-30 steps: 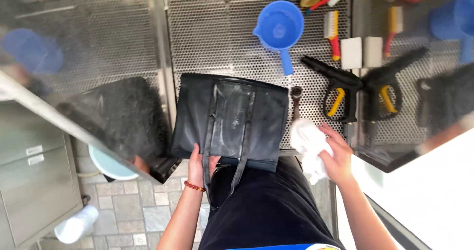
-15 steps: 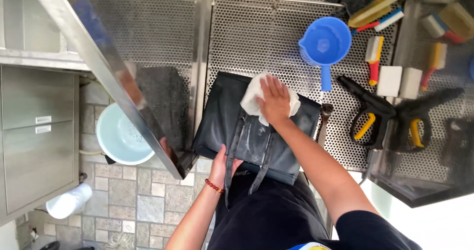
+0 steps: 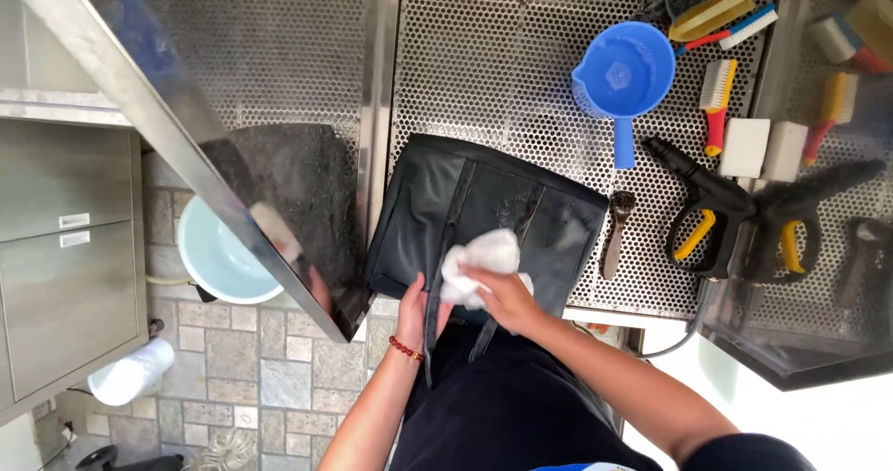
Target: The person is cleaning a black leather tote bag using a brush and cleaning solution inside a cleaning station.
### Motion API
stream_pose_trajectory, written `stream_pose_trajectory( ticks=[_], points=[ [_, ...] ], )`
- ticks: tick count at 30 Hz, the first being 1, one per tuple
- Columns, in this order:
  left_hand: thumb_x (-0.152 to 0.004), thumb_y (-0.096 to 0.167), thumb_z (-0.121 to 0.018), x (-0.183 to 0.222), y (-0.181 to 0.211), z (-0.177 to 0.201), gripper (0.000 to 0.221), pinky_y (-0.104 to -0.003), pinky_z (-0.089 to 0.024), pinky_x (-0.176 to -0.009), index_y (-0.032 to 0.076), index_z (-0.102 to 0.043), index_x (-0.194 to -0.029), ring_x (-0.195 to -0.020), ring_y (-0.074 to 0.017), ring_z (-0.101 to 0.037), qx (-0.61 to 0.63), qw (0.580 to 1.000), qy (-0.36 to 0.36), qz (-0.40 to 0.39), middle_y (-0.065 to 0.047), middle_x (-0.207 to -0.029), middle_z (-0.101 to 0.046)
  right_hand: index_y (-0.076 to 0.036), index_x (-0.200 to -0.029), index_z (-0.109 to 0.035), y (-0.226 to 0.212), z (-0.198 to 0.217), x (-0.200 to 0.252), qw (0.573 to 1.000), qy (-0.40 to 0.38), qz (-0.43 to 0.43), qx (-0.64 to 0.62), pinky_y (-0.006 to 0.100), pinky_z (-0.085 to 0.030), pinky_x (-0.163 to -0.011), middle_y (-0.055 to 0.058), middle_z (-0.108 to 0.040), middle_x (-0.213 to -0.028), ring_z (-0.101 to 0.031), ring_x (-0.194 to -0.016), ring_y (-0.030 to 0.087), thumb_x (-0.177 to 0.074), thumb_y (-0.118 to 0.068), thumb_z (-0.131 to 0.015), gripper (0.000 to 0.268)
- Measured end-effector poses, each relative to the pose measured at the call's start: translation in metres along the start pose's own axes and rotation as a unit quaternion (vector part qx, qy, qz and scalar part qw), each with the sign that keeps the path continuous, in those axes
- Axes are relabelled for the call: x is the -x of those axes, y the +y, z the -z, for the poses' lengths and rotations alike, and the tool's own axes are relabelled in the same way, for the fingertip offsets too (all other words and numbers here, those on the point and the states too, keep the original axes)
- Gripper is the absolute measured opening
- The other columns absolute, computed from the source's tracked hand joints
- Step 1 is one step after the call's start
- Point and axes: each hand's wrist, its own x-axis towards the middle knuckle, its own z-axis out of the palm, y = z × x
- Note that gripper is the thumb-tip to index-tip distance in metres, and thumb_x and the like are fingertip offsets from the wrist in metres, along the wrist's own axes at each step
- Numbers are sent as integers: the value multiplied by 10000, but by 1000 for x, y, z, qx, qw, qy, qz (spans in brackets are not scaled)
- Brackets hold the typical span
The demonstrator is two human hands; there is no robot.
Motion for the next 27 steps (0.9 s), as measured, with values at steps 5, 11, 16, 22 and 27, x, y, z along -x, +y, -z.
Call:
stream_pose_trajectory(
  ticks=[5, 11, 16, 22, 27],
  points=[
    [-1035, 314, -484, -16, -5, 57, 532, -482, -326, -1217, -92, -530, -1376, -1367, -337, -513, 78, 992, -98, 14, -214, -1410, -595, -100, -1282, -635, 20, 61, -12, 918, -3, -223, -328, 409, -546, -976, 119, -710, -1204, -688, -1125, 266, -861, -45, -662, 426],
    [-1011, 299, -493, -7, 1, 20, 495, -464, -347, -1196, -76, -567, -1327, -1326, -317, -549, 78, 997, -21, 21, -188, -1367, -628, -32, -1303, -621, 7, 94, -100, 955, 177, 40, 235, 512, -448, -1081, 185, -597, -1330, -550, -1276, 346, -868, -182, -754, 479],
    [-1110, 379, -502, -9, -2, 22, 517, -462, -327, -1203, -49, -556, -1393, -1333, -317, -520, 103, 993, -39, 35, -171, -1386, -611, -28, -1356, -596, 36, 27, -89, 936, 141, 110, 304, 585, -312, -1179, 192, -552, -1463, -460, -1415, 375, -829, -147, -732, 557],
    [-1011, 437, -472, 1, 1, -10, 608, -439, -333, -1194, -8, -543, -1418, -1370, -277, -531, 80, 996, -19, 25, -124, -1446, -616, 13, -1464, -512, -10, -15, -12, 992, 76, 65, 81, 554, -252, -1277, 207, -485, -1552, -374, -1527, 379, -886, -29, -618, 589],
    [-1086, 500, -451, 0, 6, 1, 633, -483, -323, -1168, -15, -517, -1447, -1324, -336, -502, 24, 999, -11, 24, -186, -1409, -588, -80, -1340, -648, -4, 12, 16, 983, -17, 175, 54, 547, -303, -1268, 170, -538, -1545, -436, -1515, 353, -828, -23, -628, 516]
  ],
)
